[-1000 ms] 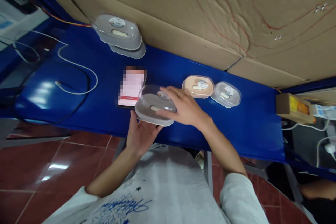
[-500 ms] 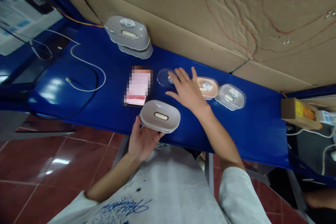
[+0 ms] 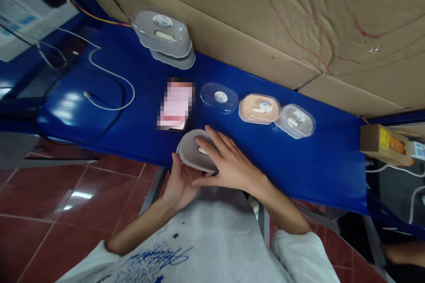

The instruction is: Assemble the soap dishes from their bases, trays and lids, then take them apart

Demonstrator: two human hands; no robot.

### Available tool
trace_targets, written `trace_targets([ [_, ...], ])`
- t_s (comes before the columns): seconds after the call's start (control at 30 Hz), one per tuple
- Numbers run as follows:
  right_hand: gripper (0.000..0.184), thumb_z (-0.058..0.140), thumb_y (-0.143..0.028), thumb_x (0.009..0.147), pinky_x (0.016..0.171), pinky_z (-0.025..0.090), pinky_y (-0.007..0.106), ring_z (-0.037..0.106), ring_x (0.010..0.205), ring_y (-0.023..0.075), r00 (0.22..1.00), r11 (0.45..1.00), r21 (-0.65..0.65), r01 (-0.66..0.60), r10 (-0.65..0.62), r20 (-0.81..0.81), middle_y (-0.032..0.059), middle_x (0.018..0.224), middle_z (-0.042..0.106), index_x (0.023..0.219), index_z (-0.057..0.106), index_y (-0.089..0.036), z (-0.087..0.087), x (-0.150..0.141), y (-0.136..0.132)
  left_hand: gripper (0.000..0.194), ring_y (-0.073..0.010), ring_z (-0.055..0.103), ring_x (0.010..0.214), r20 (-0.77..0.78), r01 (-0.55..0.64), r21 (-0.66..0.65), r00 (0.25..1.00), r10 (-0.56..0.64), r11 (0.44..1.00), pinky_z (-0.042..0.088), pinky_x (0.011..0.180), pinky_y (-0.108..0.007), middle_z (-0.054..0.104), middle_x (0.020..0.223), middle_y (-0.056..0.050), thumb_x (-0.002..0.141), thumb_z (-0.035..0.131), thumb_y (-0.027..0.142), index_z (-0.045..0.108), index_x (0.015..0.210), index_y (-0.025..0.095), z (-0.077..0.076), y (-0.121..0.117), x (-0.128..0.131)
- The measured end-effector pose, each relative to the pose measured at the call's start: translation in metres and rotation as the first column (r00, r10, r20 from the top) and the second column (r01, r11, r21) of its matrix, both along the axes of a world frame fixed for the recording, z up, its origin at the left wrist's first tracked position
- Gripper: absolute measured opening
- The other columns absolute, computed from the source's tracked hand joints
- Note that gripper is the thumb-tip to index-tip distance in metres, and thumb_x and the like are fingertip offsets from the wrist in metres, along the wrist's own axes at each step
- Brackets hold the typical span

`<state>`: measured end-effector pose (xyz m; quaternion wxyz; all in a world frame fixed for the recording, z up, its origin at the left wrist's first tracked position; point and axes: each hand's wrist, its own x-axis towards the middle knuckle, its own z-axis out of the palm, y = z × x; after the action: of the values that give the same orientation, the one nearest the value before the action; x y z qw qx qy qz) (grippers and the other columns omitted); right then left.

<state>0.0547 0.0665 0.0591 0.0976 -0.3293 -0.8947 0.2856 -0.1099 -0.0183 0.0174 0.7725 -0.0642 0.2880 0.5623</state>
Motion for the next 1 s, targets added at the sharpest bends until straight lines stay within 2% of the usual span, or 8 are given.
trace_targets([
  [0.1, 0.076, 0.076, -0.050, 0.097, 0.128, 0.044, 0.065, 0.037, 0.164, 0.0392, 0.998, 1.000, -0.006, -0.002, 0.002, -0.056, 0.0184, 0.178, 0.032, 0.162, 0.048, -0.025, -0.006, 0.000, -0.004, 0.076, -0.0347, 0.051, 0.154, -0.018, 0.010, 0.022, 1.000, -0.010, 1.000, 0.041, 0.128, -0.050, 0.070, 0.151, -0.011, 0.099, 0.055, 0.076, 0.057, 0.157, 0.026, -0.001, -0.006, -0.002],
  [0.2, 0.075, 0.075, -0.050, 0.098, 0.128, 0.044, 0.063, 0.037, 0.164, 0.0367, 0.988, 0.997, -0.074, -0.023, 0.012, -0.154, 0.0157, 0.178, 0.034, 0.163, 0.046, -0.028, -0.012, 0.002, 0.004, 0.077, -0.0344, 0.048, 0.157, -0.046, -0.001, 0.057, 0.999, 0.004, 0.998, 0.042, 0.127, -0.051, 0.065, 0.156, -0.010, 0.098, 0.058, 0.075, 0.054, 0.160, 0.030, -0.001, -0.007, -0.004],
  [0.3, 0.074, 0.071, -0.050, 0.101, 0.128, 0.045, 0.058, 0.039, 0.163, 0.0326, 0.968, 0.990, -0.135, -0.051, 0.016, -0.251, 0.0129, 0.174, 0.044, 0.166, 0.043, -0.030, -0.015, 0.006, 0.018, 0.071, -0.0327, 0.046, 0.158, -0.098, -0.005, 0.083, 0.995, 0.014, 0.997, 0.043, 0.126, -0.056, 0.060, 0.162, -0.009, 0.100, 0.063, 0.069, 0.050, 0.161, 0.037, 0.000, -0.008, -0.008],
  [0.4, 0.072, 0.071, -0.052, 0.100, 0.130, 0.043, 0.058, 0.037, 0.164, 0.0323, 0.974, 0.992, -0.107, -0.071, 0.046, -0.223, 0.0128, 0.174, 0.044, 0.164, 0.046, -0.030, -0.014, 0.005, 0.024, 0.072, -0.0355, 0.049, 0.155, -0.111, -0.006, 0.096, 0.994, 0.017, 0.995, 0.045, 0.123, -0.060, 0.061, 0.160, -0.011, 0.098, 0.060, 0.074, 0.053, 0.159, 0.036, 0.000, -0.010, -0.012],
  [0.53, 0.073, 0.072, -0.055, 0.099, 0.131, 0.041, 0.058, 0.036, 0.165, 0.0344, 0.977, 0.988, -0.080, -0.136, 0.120, -0.175, 0.0190, 0.176, 0.037, 0.160, 0.051, -0.023, -0.012, 0.001, 0.014, 0.073, -0.0364, 0.050, 0.154, -0.117, -0.016, 0.075, 0.993, 0.025, 0.997, 0.046, 0.124, -0.055, 0.067, 0.153, -0.013, 0.097, 0.060, 0.075, 0.061, 0.153, 0.027, -0.004, -0.013, -0.011],
  [0.7, 0.067, 0.066, -0.054, 0.103, 0.127, 0.046, 0.056, 0.041, 0.162, 0.0318, 0.976, 0.990, -0.121, -0.068, 0.041, -0.214, 0.0163, 0.175, 0.040, 0.162, 0.048, -0.027, -0.010, 0.008, 0.014, 0.065, -0.0345, 0.051, 0.154, -0.124, -0.055, 0.051, 0.990, 0.061, 0.997, 0.048, 0.122, -0.053, 0.065, 0.156, -0.012, 0.104, 0.055, 0.067, 0.059, 0.155, 0.028, 0.000, -0.010, -0.011],
  [0.87, 0.065, 0.069, -0.056, 0.099, 0.129, 0.039, 0.063, 0.040, 0.162, 0.0365, 0.997, 0.989, 0.136, 0.050, -0.041, -0.071, 0.0174, 0.176, 0.038, 0.155, 0.057, -0.025, -0.017, 0.015, 0.044, 0.061, -0.0362, 0.058, 0.147, -0.122, -0.036, -0.031, 0.992, 0.032, 0.999, 0.051, 0.119, -0.058, 0.068, 0.153, -0.013, 0.107, 0.054, 0.061, 0.056, 0.158, 0.027, 0.003, -0.023, -0.023],
  [1.0, 0.062, 0.073, -0.054, 0.097, 0.127, 0.040, 0.064, 0.044, 0.159, 0.0384, 0.997, 0.968, 0.251, 0.030, -0.047, 0.062, 0.0177, 0.174, 0.041, 0.151, 0.062, -0.023, -0.034, 0.005, 0.067, 0.062, -0.0364, 0.063, 0.142, -0.154, -0.028, -0.090, 0.988, 0.013, 0.996, 0.055, 0.115, -0.057, 0.072, 0.146, -0.015, 0.107, 0.054, 0.060, 0.056, 0.157, 0.025, 0.000, -0.040, -0.029],
])
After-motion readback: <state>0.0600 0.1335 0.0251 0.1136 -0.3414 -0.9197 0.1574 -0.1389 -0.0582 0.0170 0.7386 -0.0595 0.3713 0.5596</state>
